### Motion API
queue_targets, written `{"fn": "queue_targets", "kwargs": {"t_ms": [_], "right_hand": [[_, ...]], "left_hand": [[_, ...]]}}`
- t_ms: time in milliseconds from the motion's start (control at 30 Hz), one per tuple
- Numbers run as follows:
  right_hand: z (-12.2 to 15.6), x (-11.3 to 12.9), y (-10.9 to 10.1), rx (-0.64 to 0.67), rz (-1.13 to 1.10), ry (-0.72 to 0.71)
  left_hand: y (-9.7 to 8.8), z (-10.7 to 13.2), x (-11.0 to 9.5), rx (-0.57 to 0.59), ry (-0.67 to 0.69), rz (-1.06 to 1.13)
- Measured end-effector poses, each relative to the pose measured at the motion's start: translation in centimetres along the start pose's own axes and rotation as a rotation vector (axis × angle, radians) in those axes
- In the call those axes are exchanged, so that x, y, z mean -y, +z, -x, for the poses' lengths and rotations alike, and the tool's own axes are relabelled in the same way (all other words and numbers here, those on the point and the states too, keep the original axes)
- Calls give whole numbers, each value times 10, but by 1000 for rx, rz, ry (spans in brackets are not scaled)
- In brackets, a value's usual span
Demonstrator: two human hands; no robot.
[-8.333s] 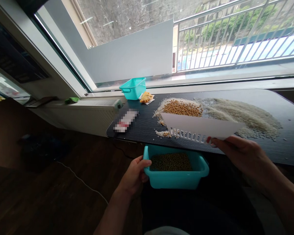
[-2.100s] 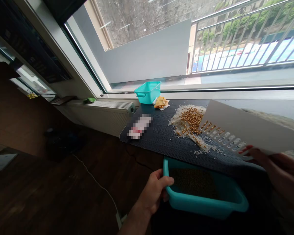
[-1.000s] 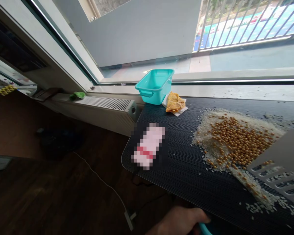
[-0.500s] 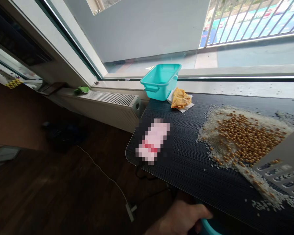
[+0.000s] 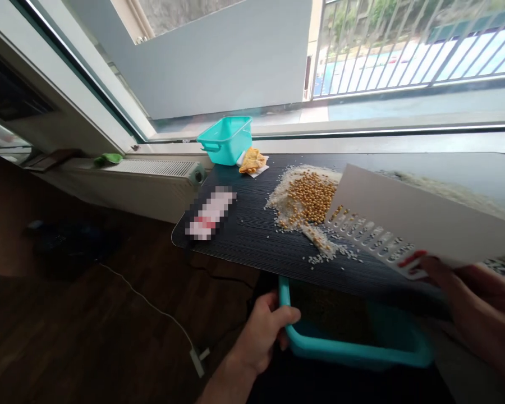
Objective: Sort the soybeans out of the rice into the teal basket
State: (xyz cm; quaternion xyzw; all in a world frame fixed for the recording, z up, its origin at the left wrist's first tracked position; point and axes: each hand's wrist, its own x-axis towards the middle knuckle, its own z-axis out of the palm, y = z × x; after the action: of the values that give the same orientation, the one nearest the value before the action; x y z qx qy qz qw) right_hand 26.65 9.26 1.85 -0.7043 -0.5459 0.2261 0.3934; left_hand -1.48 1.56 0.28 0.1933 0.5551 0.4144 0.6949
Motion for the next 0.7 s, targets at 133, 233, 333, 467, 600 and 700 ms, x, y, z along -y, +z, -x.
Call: {"fn": "queue_targets", "kwargs": {"t_ms": [133, 233, 333, 467, 600, 700], "right_hand": [[5, 16, -5, 71, -124, 2], [11, 16, -3, 92, -171, -39], [17, 17, -1, 82, -222, -81], [22, 16, -1, 76, -236, -130], [23, 16, -1, 93, -243, -127], [22, 22, 2, 84, -264, -107]], "left_hand": [[0, 16, 2, -17, 21, 10], [-5, 24, 2, -2, 62, -21], [-11, 28, 3, 16, 101, -29], [-19, 27, 7, 23, 122, -16], [-21, 23, 7, 12, 115, 1], [-18, 23, 5, -15, 112, 0]]}}
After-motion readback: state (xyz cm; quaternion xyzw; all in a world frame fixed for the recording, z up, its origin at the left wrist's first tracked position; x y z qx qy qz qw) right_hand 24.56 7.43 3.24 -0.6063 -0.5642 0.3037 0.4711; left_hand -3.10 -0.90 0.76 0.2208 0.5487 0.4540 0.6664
